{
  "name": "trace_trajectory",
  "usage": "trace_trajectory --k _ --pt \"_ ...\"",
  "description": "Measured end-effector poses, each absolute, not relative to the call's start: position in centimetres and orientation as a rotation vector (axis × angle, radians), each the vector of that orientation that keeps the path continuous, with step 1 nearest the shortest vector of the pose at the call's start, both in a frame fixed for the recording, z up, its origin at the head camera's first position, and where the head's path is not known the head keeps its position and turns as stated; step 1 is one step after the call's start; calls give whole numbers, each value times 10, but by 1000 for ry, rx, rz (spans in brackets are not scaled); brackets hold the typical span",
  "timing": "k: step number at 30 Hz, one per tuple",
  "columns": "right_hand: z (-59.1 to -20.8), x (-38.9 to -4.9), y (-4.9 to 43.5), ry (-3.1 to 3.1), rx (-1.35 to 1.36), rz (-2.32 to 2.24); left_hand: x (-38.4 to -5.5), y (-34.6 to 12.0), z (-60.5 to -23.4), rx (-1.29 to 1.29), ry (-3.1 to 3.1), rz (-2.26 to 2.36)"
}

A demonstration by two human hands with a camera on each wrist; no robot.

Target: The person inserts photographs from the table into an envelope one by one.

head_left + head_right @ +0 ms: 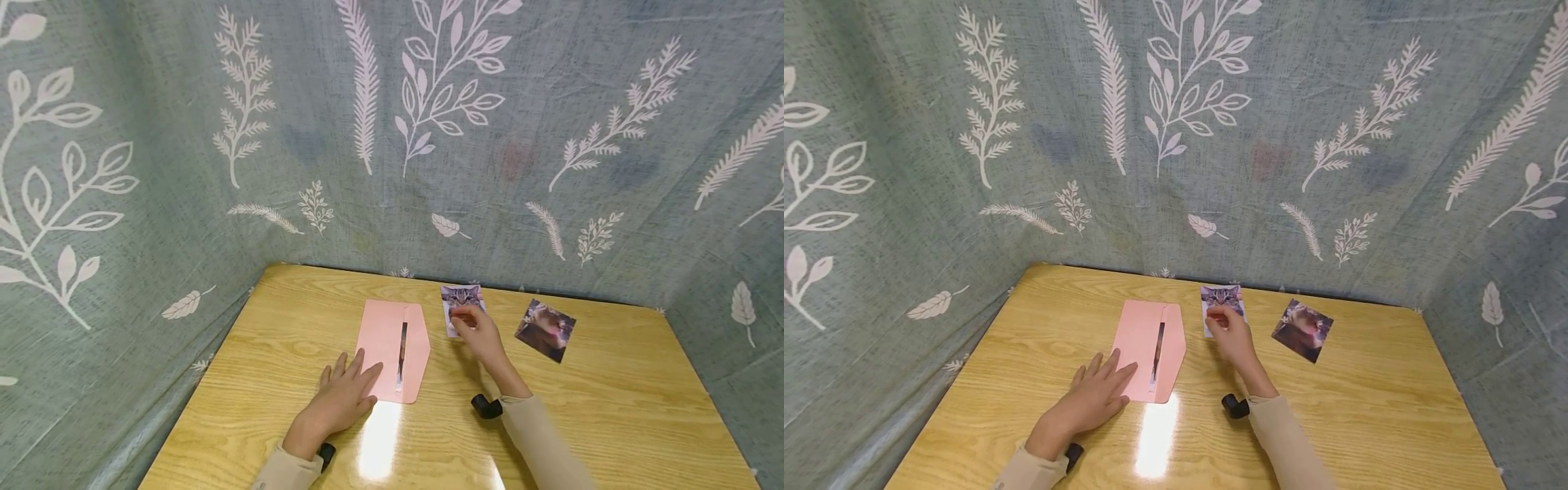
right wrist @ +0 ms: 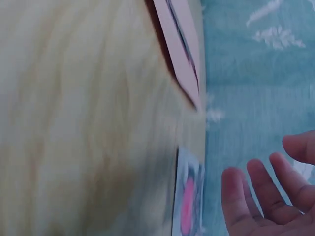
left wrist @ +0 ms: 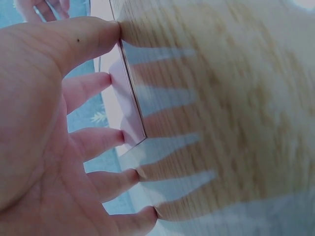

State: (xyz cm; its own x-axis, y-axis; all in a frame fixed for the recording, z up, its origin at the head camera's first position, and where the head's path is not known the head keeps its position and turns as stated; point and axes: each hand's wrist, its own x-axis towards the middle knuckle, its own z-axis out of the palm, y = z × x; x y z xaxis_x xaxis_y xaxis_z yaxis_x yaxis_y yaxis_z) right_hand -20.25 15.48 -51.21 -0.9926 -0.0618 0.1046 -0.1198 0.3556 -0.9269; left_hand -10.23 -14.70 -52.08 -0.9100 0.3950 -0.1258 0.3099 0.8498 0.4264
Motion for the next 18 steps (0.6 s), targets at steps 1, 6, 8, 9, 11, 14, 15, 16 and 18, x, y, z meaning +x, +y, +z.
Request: trace_trajectory --k 1,6,8,9,11,14,15,16,18 --pt "-511 -205 160 -2565 158 1708 -102 -147 -521 543 2817 595" --pt "-508 -218 181 -2671 92 1617 -102 -146 -522 533 2816 584" --pt "-508 -224 188 -2725 57 1600 -102 -146 -522 533 2815 581" --pt "-508 -228 192 -2751 33 1595 -102 -146 -522 533 2814 581" --pt "-508 -235 198 -2796 -8 1581 -102 -146 -521 536 2813 582" --pt "-510 -246 206 -2844 -53 1565 -102 -146 -521 539 2812 584" --pt "-511 -250 208 -2853 -70 1563 -102 -146 -520 540 2813 583" --pt "-512 -254 210 -2864 -79 1554 -102 -146 -520 541 2813 582" --pt "-514 -261 213 -2888 -93 1541 -102 -146 -519 543 2813 576"
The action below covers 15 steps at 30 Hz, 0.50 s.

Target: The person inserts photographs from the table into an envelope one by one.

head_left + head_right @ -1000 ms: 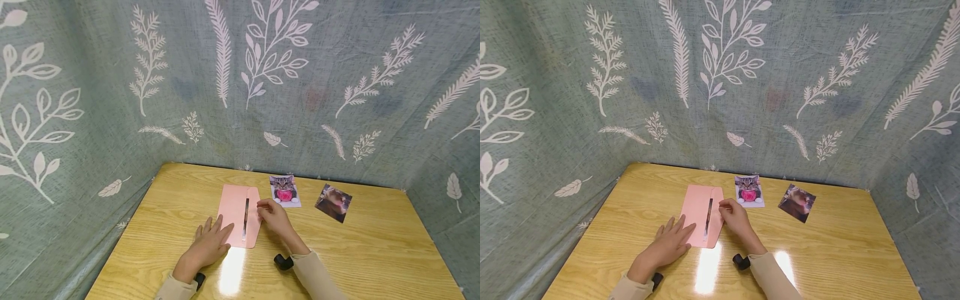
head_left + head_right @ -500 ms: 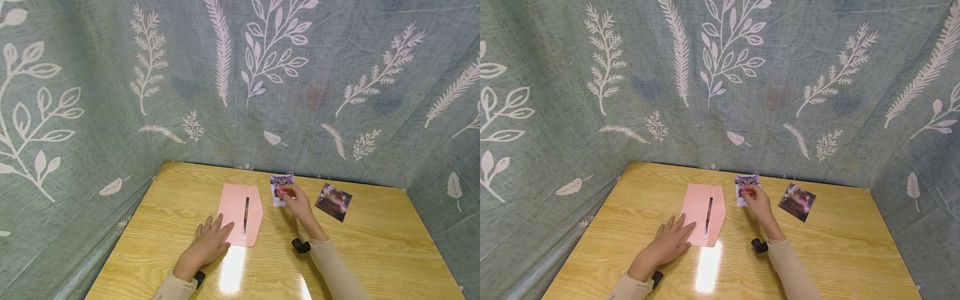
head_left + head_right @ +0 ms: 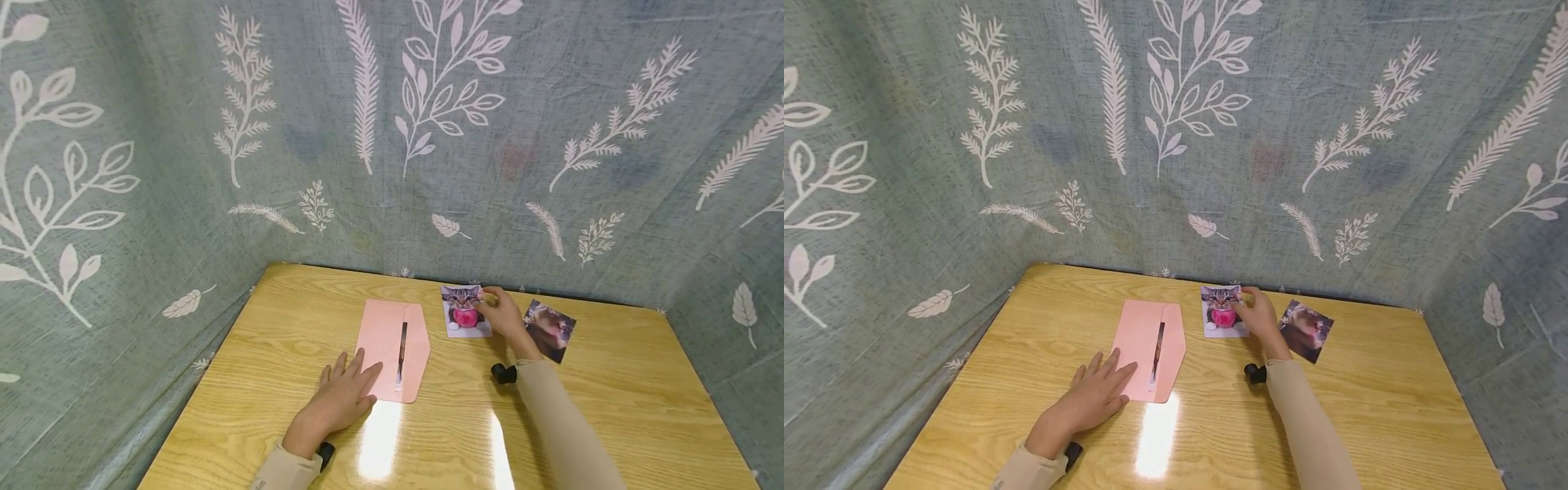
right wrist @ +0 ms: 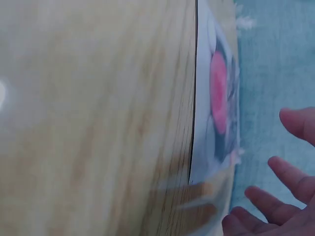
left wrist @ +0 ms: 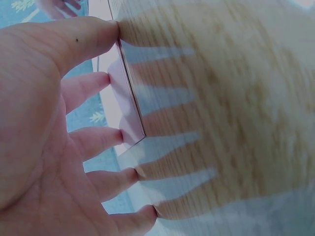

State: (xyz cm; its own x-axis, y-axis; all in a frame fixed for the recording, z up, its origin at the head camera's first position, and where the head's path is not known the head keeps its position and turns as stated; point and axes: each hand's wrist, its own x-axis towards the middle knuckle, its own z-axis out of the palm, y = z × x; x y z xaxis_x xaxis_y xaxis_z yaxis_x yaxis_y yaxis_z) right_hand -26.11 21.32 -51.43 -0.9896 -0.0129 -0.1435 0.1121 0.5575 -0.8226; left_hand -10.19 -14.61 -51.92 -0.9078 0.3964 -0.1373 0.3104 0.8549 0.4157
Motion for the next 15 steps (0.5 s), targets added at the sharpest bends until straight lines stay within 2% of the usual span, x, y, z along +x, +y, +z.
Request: trace_trajectory --k 6,15 --pt "-520 -279 217 2650 62 -1356 -102 -147 -518 541 2805 579" --pt "-521 -299 215 2792 29 -991 -102 -147 -517 554 2819 571"
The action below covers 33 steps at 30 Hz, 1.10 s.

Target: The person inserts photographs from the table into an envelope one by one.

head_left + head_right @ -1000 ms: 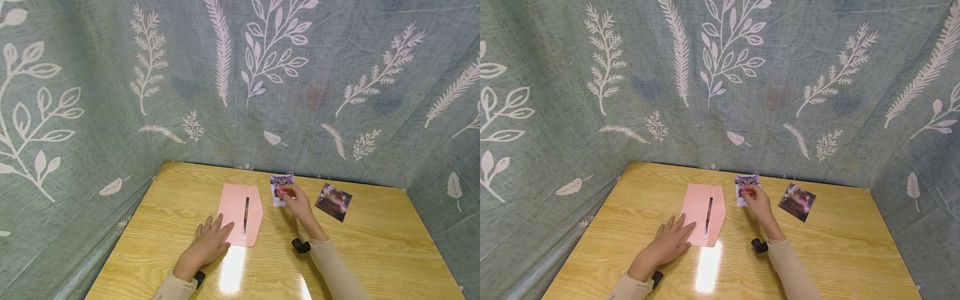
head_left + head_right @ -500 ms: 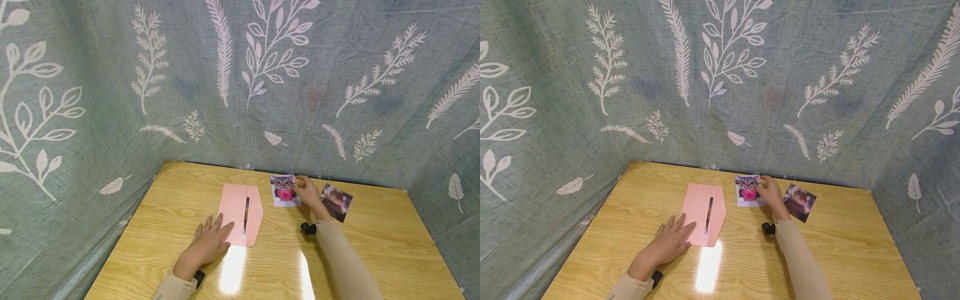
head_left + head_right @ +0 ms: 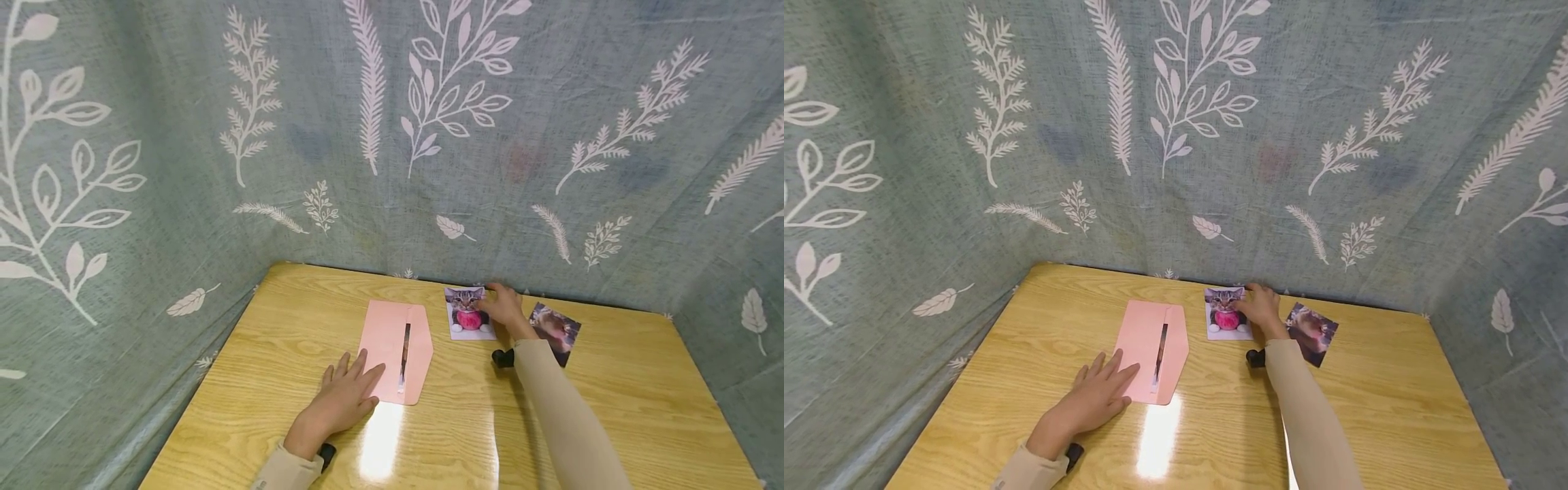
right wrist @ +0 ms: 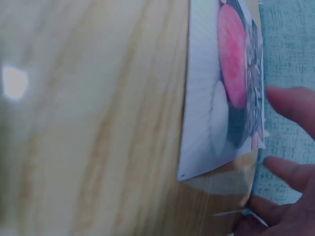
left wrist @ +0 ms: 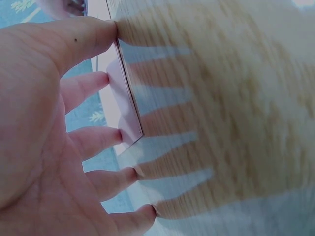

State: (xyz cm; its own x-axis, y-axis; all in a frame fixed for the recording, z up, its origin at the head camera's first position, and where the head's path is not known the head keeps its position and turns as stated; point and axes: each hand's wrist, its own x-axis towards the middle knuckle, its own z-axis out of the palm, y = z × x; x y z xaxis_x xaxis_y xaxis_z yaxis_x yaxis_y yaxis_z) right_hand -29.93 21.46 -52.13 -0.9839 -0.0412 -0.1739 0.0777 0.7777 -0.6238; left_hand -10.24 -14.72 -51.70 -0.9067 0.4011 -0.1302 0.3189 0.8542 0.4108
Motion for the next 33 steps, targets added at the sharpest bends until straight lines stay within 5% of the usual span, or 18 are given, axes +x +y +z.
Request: trace_trajectory --k 25,33 --pt "-520 -303 208 2898 134 -821 -104 -146 -523 562 2809 574" --pt "-509 -298 216 2836 212 -1176 -106 -147 -524 549 2808 563"
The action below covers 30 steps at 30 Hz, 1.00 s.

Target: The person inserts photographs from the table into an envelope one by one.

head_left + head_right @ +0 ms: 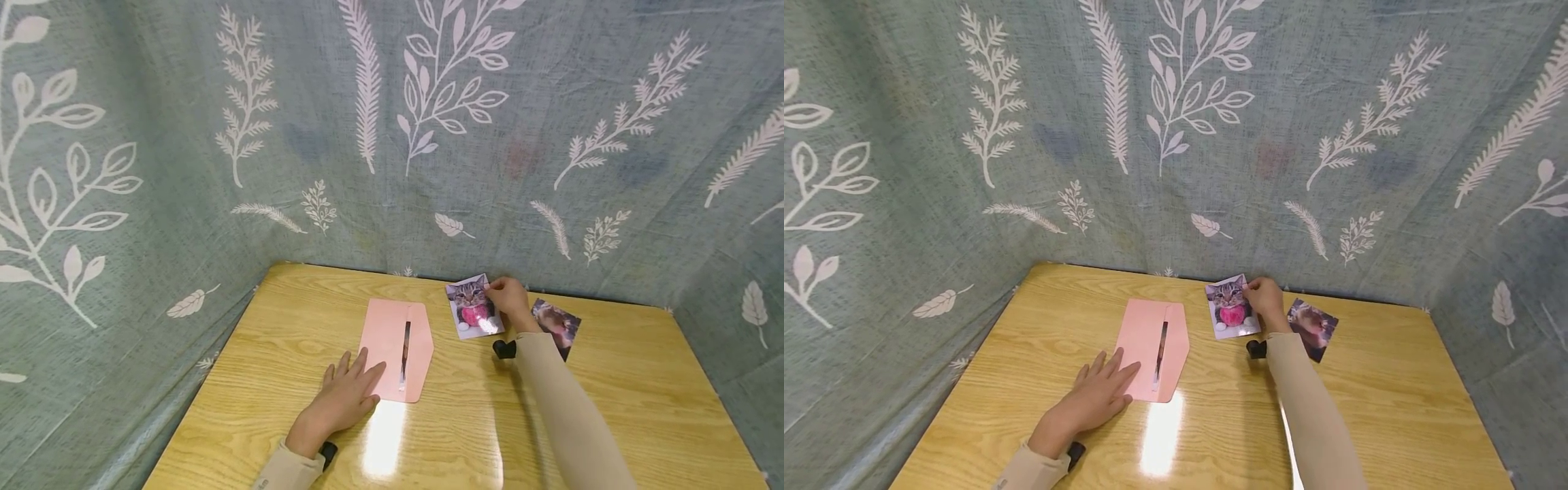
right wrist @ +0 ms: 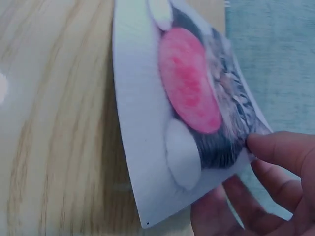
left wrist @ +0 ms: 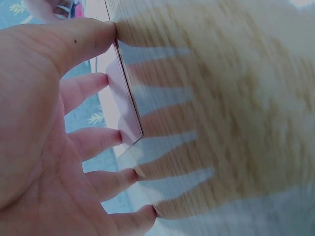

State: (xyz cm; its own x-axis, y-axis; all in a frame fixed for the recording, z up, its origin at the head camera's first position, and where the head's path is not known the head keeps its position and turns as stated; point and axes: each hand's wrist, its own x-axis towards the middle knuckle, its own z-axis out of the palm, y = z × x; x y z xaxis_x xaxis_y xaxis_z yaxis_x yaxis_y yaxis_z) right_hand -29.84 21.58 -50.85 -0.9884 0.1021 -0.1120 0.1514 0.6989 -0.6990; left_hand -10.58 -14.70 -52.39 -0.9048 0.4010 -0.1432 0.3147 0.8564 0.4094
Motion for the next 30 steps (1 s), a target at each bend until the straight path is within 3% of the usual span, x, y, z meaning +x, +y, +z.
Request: trace_trajectory --k 14,30 --pt "-496 -273 226 2459 197 -1711 -106 -147 -524 547 2815 554" --pt "-494 -234 217 2325 228 -1964 -106 -146 -523 542 2804 545"
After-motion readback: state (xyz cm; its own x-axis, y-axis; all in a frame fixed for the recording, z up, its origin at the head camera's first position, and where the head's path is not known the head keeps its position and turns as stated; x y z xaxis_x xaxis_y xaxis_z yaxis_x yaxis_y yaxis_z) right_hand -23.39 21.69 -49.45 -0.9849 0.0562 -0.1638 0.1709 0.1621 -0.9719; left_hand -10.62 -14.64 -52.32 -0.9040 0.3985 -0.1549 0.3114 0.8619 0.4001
